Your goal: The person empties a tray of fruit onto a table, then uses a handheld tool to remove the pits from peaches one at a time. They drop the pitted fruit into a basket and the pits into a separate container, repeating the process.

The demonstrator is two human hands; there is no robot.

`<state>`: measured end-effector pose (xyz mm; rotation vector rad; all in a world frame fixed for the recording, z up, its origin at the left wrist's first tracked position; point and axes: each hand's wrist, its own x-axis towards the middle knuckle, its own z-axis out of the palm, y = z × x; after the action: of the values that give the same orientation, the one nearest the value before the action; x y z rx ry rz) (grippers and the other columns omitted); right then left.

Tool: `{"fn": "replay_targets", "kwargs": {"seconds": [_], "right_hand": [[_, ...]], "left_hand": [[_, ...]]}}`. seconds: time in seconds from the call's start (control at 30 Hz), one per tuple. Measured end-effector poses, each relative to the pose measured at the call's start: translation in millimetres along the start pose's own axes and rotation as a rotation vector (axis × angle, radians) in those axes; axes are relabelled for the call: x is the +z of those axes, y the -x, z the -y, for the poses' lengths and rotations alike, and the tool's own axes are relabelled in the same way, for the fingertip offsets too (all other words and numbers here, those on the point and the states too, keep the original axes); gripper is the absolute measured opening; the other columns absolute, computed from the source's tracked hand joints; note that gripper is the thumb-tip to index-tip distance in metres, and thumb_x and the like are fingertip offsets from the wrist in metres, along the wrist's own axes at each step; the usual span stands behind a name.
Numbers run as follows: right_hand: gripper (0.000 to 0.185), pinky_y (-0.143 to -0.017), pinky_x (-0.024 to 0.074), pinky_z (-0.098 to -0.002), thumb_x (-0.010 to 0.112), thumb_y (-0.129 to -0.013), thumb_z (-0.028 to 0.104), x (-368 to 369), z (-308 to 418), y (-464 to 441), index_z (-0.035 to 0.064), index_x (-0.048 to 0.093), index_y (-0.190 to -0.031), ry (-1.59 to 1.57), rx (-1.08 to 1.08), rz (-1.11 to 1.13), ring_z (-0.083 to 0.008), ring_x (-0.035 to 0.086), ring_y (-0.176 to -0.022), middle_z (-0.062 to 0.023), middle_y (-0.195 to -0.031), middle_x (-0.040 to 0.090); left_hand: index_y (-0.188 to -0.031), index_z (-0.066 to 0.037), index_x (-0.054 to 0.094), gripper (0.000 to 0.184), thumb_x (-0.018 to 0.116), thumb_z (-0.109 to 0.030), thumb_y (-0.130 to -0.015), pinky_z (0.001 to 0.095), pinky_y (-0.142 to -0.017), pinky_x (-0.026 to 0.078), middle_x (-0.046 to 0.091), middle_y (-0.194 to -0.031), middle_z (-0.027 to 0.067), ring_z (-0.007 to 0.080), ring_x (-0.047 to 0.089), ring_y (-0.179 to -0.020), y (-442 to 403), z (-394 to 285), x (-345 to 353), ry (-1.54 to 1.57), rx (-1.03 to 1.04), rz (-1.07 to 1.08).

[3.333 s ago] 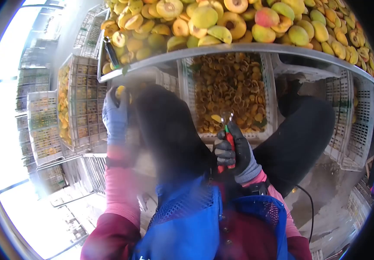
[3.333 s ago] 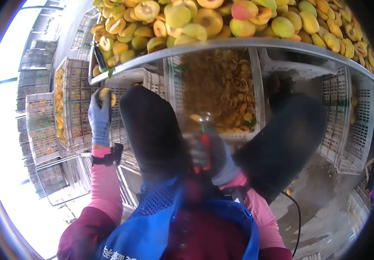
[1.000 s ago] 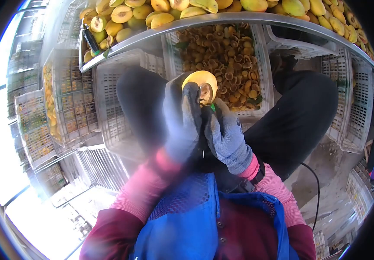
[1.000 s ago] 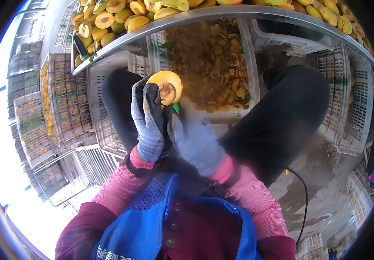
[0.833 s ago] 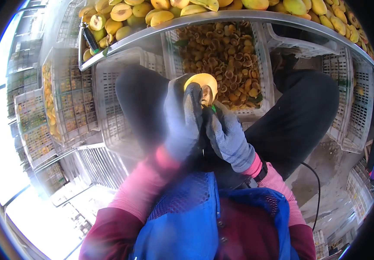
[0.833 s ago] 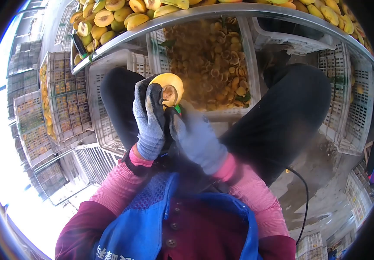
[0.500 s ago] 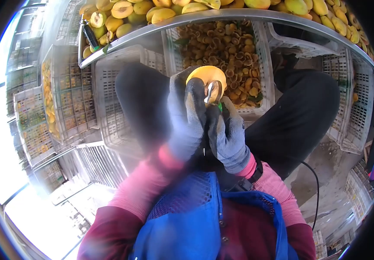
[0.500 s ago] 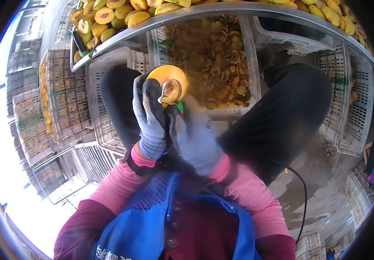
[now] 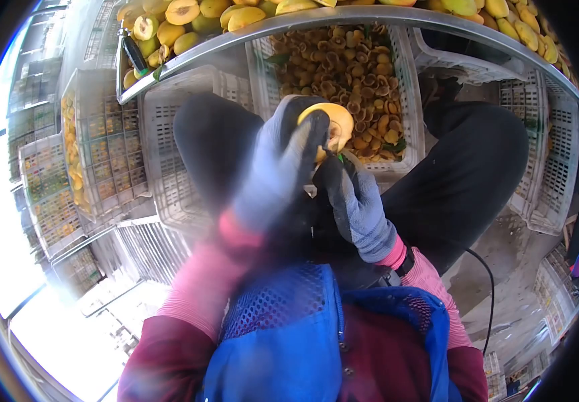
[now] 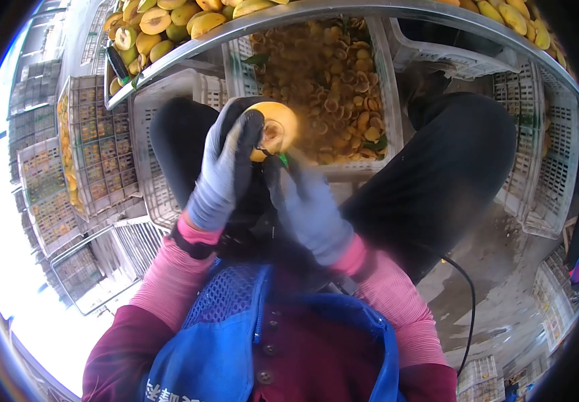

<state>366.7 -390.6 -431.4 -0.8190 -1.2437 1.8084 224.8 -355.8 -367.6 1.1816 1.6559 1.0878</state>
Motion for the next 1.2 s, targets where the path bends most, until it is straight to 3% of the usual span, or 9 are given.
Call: {"fn": "replay_targets", "kwargs": {"seconds": [0.03, 0.13, 0.3, 0.4, 0.6, 0.7, 0.87, 1.13, 1.2], "right_hand": [[0.040, -0.082, 0.0454, -0.0246, 0.048, -0.098, 0.024, -0.7, -4.9, 0.8, -0.0003, 0.043, -0.130, 0.042, -0.043, 0.000, -0.0146, 0.056, -0.093, -0.0090, -0.111, 0.056], [0.036, -0.061, 0.0458, -0.0235, 0.045, -0.098, 0.033, -2.3, -8.5, -6.7, 0.0018, 0.049, -0.115, 0.236, -0.012, 0.022, -0.0123, 0.055, -0.070, -0.0071, -0.090, 0.056], [0.042, -0.027, 0.0246, -0.0226, 0.039, -0.098, 0.046, -8.8, 60.8, -27.3, 0.0077, 0.050, -0.084, -0.666, 0.851, 0.161, -0.0076, 0.032, -0.032, 0.0005, -0.054, 0.041], [0.042, -0.027, 0.0270, -0.0204, 0.038, -0.098, 0.047, -14.5, 39.9, -20.9, 0.0090, 0.050, -0.084, -1.246, 0.882, 0.338, -0.0061, 0.034, -0.034, 0.0013, -0.055, 0.040], [0.044, -0.029, 0.0237, -0.0210, 0.037, -0.096, 0.053, -16.3, 26.1, -22.3, 0.0150, 0.051, -0.080, -1.584, 0.924, 0.557, -0.0068, 0.032, -0.038, 0.0040, -0.055, 0.035], [0.045, -0.030, 0.0250, -0.0218, 0.035, -0.097, 0.051, -22.1, 28.4, -22.8, 0.0136, 0.049, -0.077, -1.216, 1.014, 0.434, -0.0076, 0.034, -0.039, 0.0023, -0.057, 0.037], [0.046, -0.033, 0.0300, -0.0225, 0.032, -0.098, 0.051, -12.4, 17.9, -23.1, 0.0102, 0.052, -0.087, -1.708, 0.999, 0.625, -0.0087, 0.038, -0.042, 0.0006, -0.059, 0.040], [0.043, -0.032, 0.0348, -0.0213, 0.032, -0.099, 0.047, -8.9, 19.4, -24.0, 0.0074, 0.049, -0.095, -1.844, 0.721, 0.732, -0.0082, 0.041, -0.041, -0.0005, -0.058, 0.041], [0.040, -0.027, 0.0358, -0.0189, 0.033, -0.099, 0.043, -17.0, 30.9, -28.3, 0.0065, 0.047, -0.090, -1.833, 0.620, 0.715, -0.0064, 0.041, -0.037, -0.0006, -0.055, 0.042]], "left_hand": [[-0.105, 0.002, 0.057, 0.022, 0.052, -0.016, -0.092, 0.0272, -0.071, 0.047, 0.062, -0.086, 0.0094, 0.0139, 0.058, -0.079, -4.0, 3.4, -2.3, 0.247, -0.138, 0.040], [-0.103, 0.002, 0.059, 0.022, 0.053, -0.015, -0.091, 0.0267, -0.073, 0.047, 0.063, -0.088, 0.0084, 0.0120, 0.058, -0.082, -12.9, 10.9, -9.1, 0.061, 0.174, 0.124], [-0.104, 0.001, 0.059, 0.022, 0.053, -0.016, -0.091, 0.0267, -0.076, 0.047, 0.064, -0.090, 0.0082, 0.0131, 0.059, -0.083, -15.2, 4.1, -12.3, -0.069, 0.162, 0.200], [-0.104, 0.002, 0.059, 0.023, 0.054, -0.016, -0.091, 0.0268, -0.076, 0.048, 0.063, -0.090, 0.0070, 0.0122, 0.059, -0.083, -14.8, 6.8, -7.8, 0.095, 0.123, 0.183], [-0.103, 0.003, 0.058, 0.022, 0.054, -0.016, -0.092, 0.0253, -0.071, 0.047, 0.061, -0.085, 0.0049, 0.0099, 0.055, -0.076, -5.9, 28.2, 2.6, 0.324, 0.066, 0.148], [-0.101, 0.003, 0.058, 0.023, 0.055, -0.017, -0.090, 0.0269, -0.071, 0.048, 0.062, -0.086, 0.0051, 0.0122, 0.057, -0.074, -4.3, 30.3, -3.7, 0.147, 0.121, 0.138], [-0.100, 0.003, 0.059, 0.025, 0.054, -0.017, -0.087, 0.0285, -0.075, 0.048, 0.064, -0.089, 0.0069, 0.0156, 0.059, -0.078, -14.5, 20.9, -20.1, -0.250, 0.328, 0.196], [-0.103, 0.001, 0.059, 0.033, 0.055, -0.030, -0.092, 0.0293, -0.075, 0.047, 0.063, -0.095, 0.0074, 0.0155, 0.059, -0.082, 6.6, 46.2, 18.4, 1.077, -0.489, -0.010], [-0.107, 0.000, 0.057, 0.033, 0.056, -0.029, -0.093, 0.0300, -0.075, 0.048, 0.062, -0.095, 0.0068, 0.0163, 0.059, -0.081, 15.1, 48.3, 15.3, 0.143, 0.147, -0.225]]}}
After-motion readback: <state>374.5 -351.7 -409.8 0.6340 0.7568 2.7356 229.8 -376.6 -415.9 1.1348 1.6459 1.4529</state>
